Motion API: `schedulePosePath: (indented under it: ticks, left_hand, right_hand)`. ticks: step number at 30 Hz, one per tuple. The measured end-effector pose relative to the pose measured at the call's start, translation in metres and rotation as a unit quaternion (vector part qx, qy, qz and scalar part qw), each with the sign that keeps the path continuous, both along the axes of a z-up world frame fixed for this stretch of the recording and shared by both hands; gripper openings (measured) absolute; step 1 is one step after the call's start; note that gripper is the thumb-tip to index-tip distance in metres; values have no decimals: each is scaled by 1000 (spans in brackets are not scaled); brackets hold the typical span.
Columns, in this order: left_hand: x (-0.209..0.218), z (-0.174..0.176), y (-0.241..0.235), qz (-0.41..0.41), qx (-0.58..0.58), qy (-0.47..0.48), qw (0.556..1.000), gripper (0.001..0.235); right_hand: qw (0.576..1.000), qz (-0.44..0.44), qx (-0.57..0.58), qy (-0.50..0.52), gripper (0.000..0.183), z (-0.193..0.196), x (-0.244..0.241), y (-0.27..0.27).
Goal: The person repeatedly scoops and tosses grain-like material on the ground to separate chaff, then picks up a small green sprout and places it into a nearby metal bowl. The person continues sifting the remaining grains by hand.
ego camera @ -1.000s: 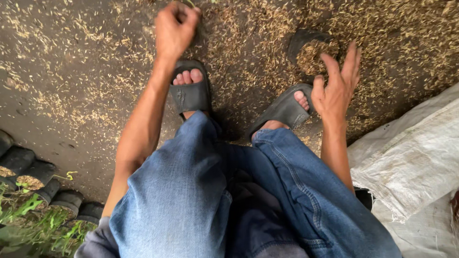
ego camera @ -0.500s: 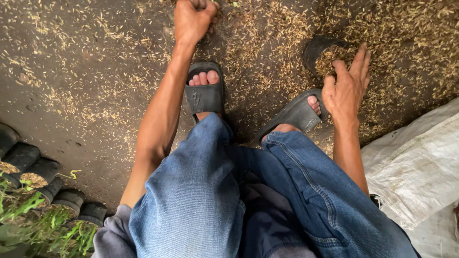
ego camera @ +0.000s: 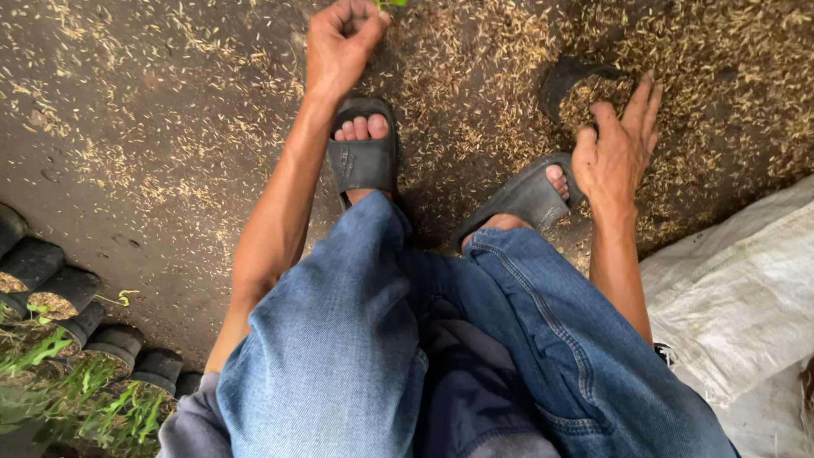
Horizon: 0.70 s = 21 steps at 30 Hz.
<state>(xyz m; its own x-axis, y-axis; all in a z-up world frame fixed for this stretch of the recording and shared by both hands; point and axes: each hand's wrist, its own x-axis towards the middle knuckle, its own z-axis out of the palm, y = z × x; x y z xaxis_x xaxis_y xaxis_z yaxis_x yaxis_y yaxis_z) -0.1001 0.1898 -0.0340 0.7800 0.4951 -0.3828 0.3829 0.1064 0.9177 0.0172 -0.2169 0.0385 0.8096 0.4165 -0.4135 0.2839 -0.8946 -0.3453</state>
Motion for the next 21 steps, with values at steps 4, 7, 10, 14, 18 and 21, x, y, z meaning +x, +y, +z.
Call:
schedulePosePath:
  ticks: [4, 7, 10, 14, 18, 21]
  left_hand:
    - [17, 35, -11, -36, -17, -46, 998, 16]
    - [38, 64, -32, -77, 14, -102, 992, 11]
    - [62, 86, -59, -192, 97, -124, 969, 12]
    - [98, 101, -99, -291, 97, -180, 935, 16]
    - [117, 109, -120, -367, 130, -208, 898, 16]
    - [128, 109, -127, -407, 96, -199, 886, 18]
  right_hand:
    - [996, -32, 64, -43, 34, 24, 0, 1]
    - [978, -27, 173, -118, 26, 46, 2, 10]
    - [949, -55, 304, -57, 27, 63, 5, 25]
    - [918, -68, 388, 50, 32, 69, 22, 44]
    - [928, 50, 367, -33, 21, 71, 45, 47]
    - [910, -12, 414, 28, 12, 73, 52, 42]
